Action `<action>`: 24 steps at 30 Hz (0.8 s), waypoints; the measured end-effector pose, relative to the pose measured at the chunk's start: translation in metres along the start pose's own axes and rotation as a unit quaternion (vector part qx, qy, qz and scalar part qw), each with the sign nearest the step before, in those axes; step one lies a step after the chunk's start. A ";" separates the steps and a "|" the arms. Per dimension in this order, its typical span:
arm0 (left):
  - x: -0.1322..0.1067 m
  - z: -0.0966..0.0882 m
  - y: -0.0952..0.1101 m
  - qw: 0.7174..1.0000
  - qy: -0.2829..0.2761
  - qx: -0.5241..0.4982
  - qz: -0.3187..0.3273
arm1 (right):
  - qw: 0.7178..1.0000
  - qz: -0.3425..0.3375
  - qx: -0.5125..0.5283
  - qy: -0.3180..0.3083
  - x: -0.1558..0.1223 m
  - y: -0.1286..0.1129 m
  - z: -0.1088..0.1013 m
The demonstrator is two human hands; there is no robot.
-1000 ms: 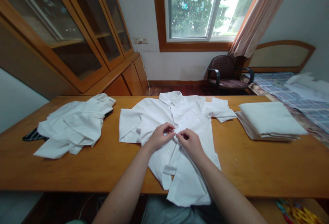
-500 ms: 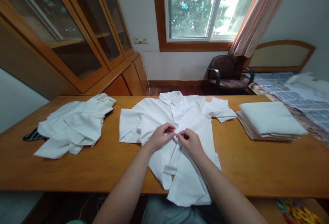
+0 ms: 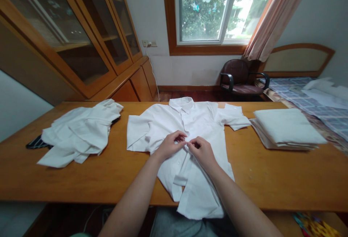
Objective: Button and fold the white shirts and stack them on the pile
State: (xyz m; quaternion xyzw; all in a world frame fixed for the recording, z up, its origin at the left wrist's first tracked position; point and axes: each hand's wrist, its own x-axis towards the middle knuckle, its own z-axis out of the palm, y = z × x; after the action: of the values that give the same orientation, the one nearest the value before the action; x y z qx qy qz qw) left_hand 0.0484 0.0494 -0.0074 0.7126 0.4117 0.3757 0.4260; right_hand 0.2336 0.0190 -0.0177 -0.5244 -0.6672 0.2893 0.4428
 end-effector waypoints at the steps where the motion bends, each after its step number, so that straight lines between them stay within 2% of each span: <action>1: 0.000 0.000 0.000 1.000 0.000 -0.002 0.000 | 1.000 0.000 -0.001 -0.001 0.000 0.000 0.000; 24: 0.000 0.000 -0.001 1.000 -0.005 -0.017 -0.013 | 1.000 0.003 -0.005 -0.005 0.000 0.000 0.001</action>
State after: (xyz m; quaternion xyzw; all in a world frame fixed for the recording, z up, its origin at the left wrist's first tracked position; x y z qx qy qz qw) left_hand 0.0480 0.0491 -0.0080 0.7019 0.4119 0.3737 0.4450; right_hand 0.2329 0.0192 -0.0177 -0.5270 -0.6692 0.2904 0.4359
